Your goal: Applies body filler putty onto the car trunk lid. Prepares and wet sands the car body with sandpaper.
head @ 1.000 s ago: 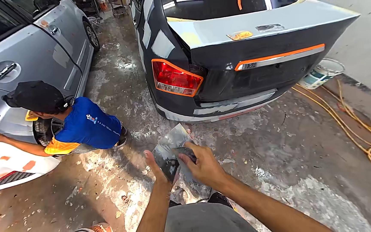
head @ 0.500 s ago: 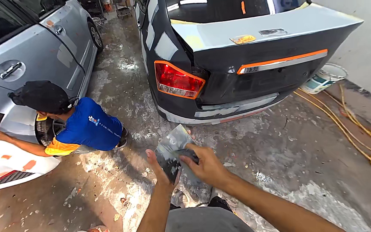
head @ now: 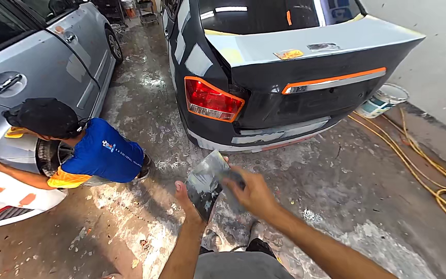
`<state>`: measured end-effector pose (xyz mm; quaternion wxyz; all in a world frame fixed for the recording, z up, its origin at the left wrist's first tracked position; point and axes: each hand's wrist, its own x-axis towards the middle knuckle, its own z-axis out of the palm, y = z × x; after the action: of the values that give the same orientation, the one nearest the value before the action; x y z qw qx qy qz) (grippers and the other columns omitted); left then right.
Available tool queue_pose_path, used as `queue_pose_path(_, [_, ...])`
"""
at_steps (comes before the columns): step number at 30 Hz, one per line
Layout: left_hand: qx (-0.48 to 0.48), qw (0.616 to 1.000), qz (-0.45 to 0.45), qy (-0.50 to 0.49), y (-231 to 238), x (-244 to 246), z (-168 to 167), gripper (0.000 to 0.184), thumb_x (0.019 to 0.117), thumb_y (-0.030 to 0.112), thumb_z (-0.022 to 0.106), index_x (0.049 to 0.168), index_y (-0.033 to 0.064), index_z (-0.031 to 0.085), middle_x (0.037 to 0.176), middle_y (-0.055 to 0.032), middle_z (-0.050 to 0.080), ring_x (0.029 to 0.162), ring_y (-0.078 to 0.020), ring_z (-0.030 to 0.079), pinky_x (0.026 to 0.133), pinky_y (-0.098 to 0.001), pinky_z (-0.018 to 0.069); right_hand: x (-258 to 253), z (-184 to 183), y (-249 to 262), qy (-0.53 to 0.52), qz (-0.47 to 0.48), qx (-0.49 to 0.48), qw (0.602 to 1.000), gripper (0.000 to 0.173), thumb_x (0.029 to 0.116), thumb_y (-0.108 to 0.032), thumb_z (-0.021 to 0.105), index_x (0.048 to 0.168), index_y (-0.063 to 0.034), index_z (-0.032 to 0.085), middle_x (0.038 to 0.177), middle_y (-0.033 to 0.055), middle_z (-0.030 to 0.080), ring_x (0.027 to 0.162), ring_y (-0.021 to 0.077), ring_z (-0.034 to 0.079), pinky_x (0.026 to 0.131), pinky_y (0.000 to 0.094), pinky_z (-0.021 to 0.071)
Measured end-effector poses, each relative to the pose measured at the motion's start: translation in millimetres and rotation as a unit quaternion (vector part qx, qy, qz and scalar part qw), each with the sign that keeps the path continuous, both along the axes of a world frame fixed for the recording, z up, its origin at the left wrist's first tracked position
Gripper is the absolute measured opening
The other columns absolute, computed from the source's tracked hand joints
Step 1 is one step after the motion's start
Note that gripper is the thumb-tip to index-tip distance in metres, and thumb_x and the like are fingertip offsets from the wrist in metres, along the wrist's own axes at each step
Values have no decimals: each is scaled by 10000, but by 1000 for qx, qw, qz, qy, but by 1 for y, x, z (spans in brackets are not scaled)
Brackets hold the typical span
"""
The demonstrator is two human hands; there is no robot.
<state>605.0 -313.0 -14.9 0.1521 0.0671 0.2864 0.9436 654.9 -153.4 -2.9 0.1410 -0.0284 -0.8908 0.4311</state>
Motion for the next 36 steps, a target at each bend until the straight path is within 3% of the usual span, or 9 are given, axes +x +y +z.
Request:
queue_pose_path(2, [-11,1000,8,0,1,2,2,673,666,780,726,1027,212,741,962,-32,763,903,-157,747,779,-379,633,-2,4,2,11,-27,-2,1000,243,996,-304,648,1087,-82,682,748,42,680,642,153,670,598,389,591])
queue_pose_path(5, [5,1000,-18,10,0,-4,8,688,671,770,718,1065,207,753,1025,-53,763,959,-178,741,811,-387,626,11,1,-19,12,35,-8,999,273,1012,-328,615,1082,-80,704,817,47,705,734,142,688,692,370,593])
queue_pose_path(9, [-21,1000,23,1,-3,-4,1,664,673,781,723,1026,219,726,947,-10,755,890,-129,738,772,-368,630,-4,4,0,7,-23,-12,1000,266,994,-308,658,1121,-78,695,795,51,710,686,162,697,643,404,607])
queue_pose_path(17, [-22,999,-3,-27,-5,-1,4,669,633,776,752,1025,234,732,916,-6,756,847,-126,742,737,-360,635,-12,13,-11,-2,3,-23,1000,300,996,-298,653,1170,-56,684,852,77,718,750,178,709,704,422,616])
queue_pose_path(19, [-23,999,-1,-28,-6,-2,4,680,641,792,731,1007,220,742,895,-15,755,821,-127,742,715,-355,634,-6,8,-21,-15,40,-29,999,299,1005,-351,630,1106,-76,695,809,57,697,732,148,686,694,382,593])
queue_pose_path(21, [-29,999,2,-31,-5,0,1,725,633,798,740,1060,213,721,941,-27,755,871,-143,743,757,-380,636,-17,7,-6,-21,32,-26,999,356,998,-325,655,1212,-43,697,853,88,727,747,174,711,710,414,611])
queue_pose_path(25, [-21,1000,8,-13,-5,0,3,659,669,788,715,1010,225,745,896,-1,759,822,-105,741,720,-330,632,-12,12,-23,2,37,-45,998,275,991,-306,655,1090,-52,688,797,66,693,716,160,688,675,390,599])
queue_pose_path(28, [-42,999,12,-12,-9,0,5,687,657,798,723,1023,217,730,917,-13,756,850,-125,741,748,-360,634,-22,14,-8,-12,46,-42,998,333,997,-313,661,1176,-35,699,851,90,727,746,178,713,713,413,613])
queue_pose_path(36, [-75,996,43,5,-11,-2,15,685,634,821,713,1007,246,724,909,19,759,851,-96,740,754,-327,636,-25,20,-5,10,33,-20,999,261,991,-286,669,1111,-55,700,828,81,721,720,182,711,676,423,613])
